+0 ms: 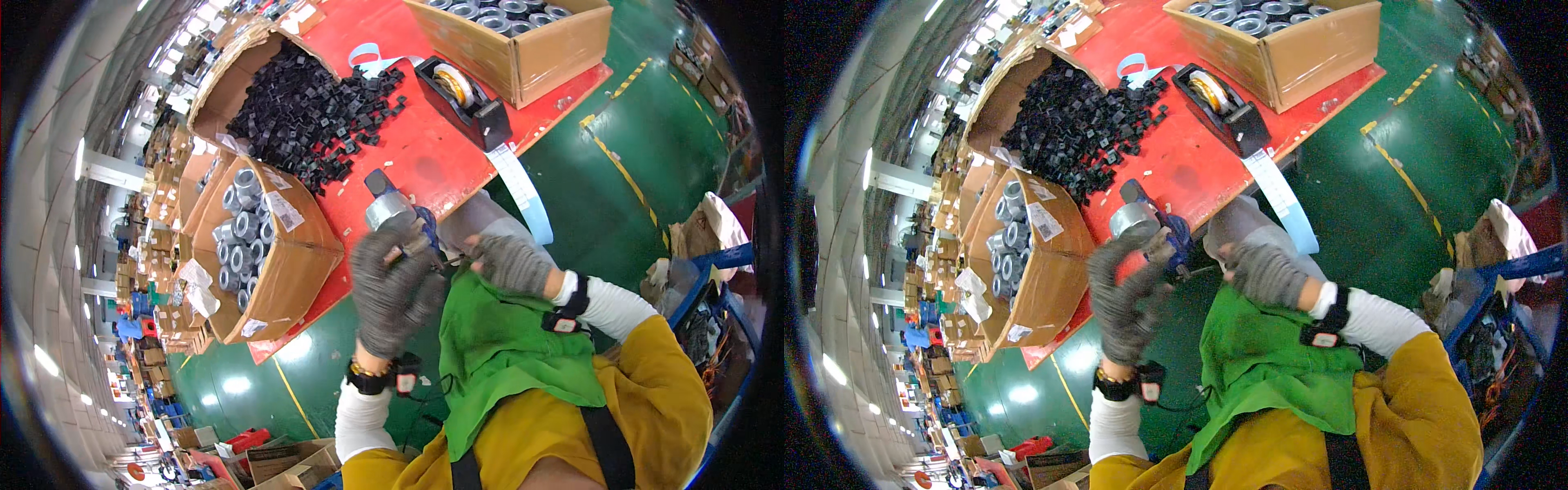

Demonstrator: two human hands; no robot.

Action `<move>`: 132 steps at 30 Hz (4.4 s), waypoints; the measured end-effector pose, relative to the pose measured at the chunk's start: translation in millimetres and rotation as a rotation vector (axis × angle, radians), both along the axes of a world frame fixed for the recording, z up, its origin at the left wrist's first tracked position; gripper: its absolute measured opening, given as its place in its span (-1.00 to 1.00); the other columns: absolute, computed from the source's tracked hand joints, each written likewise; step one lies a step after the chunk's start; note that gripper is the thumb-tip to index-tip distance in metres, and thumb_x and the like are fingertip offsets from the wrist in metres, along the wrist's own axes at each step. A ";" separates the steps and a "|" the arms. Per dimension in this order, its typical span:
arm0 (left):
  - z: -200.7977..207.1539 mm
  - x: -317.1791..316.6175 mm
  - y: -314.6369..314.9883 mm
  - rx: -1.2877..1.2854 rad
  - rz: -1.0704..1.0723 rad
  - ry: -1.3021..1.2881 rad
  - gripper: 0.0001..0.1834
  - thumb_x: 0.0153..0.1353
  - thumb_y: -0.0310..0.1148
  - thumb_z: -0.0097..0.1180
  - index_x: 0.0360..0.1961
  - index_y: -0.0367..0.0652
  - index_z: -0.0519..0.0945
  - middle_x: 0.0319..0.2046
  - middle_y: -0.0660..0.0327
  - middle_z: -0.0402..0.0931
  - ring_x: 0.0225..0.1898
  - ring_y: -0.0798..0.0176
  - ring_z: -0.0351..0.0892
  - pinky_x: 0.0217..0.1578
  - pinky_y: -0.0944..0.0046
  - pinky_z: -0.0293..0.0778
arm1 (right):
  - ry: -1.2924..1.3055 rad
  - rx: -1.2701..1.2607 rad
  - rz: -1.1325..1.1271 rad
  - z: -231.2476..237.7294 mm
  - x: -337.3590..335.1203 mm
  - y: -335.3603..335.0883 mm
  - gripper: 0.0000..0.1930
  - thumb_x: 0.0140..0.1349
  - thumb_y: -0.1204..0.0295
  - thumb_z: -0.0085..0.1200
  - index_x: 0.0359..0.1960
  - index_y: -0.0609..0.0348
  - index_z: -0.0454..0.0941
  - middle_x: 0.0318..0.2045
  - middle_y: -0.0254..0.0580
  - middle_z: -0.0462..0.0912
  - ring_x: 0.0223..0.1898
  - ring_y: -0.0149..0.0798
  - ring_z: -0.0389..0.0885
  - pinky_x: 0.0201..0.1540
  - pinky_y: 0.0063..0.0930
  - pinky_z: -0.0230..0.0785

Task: Assembling small metal rings with plastic components and securing them with tape using a bench vise.

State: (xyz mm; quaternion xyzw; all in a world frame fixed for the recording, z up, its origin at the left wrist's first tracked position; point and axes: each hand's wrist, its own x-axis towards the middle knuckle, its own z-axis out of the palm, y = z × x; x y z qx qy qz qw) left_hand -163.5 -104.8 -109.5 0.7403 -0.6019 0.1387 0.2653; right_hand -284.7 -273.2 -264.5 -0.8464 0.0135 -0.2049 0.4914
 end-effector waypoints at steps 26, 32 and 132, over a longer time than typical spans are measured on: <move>-215.3 -43.9 -146.6 0.043 0.184 1.554 -0.66 0.04 -0.44 0.20 -0.11 -0.26 0.52 -0.18 0.21 0.52 -0.17 0.29 0.45 -0.10 0.33 0.39 | -0.096 -0.065 -0.554 10.9 -57.4 -82.1 -0.65 -0.06 0.47 0.19 -0.17 0.11 0.47 -0.21 -0.12 0.53 -0.15 -0.13 0.49 -0.05 -0.29 0.32; -194.1 -56.8 -153.2 -0.163 0.208 1.199 -0.85 0.00 -0.52 0.17 -0.35 -0.26 0.55 -0.48 0.30 0.50 -0.44 0.40 0.44 -0.38 0.38 0.37 | -0.044 -0.391 -0.471 22.5 -28.5 -94.2 -0.75 -0.13 0.31 0.20 -0.37 0.06 0.52 -0.26 -0.13 0.51 -0.17 -0.01 0.42 -0.05 -0.20 0.26; -50.5 62.7 -4.3 -0.219 0.077 0.999 -0.63 0.29 -0.05 -0.10 -0.40 -0.16 0.47 -0.54 0.30 0.50 -0.56 0.44 0.46 -0.62 0.42 0.38 | -0.266 0.129 0.230 154.9 57.9 18.6 -0.86 -0.03 0.49 0.20 -0.50 0.17 0.45 -0.48 -0.27 0.45 -0.37 -0.25 0.50 -0.27 -0.42 0.33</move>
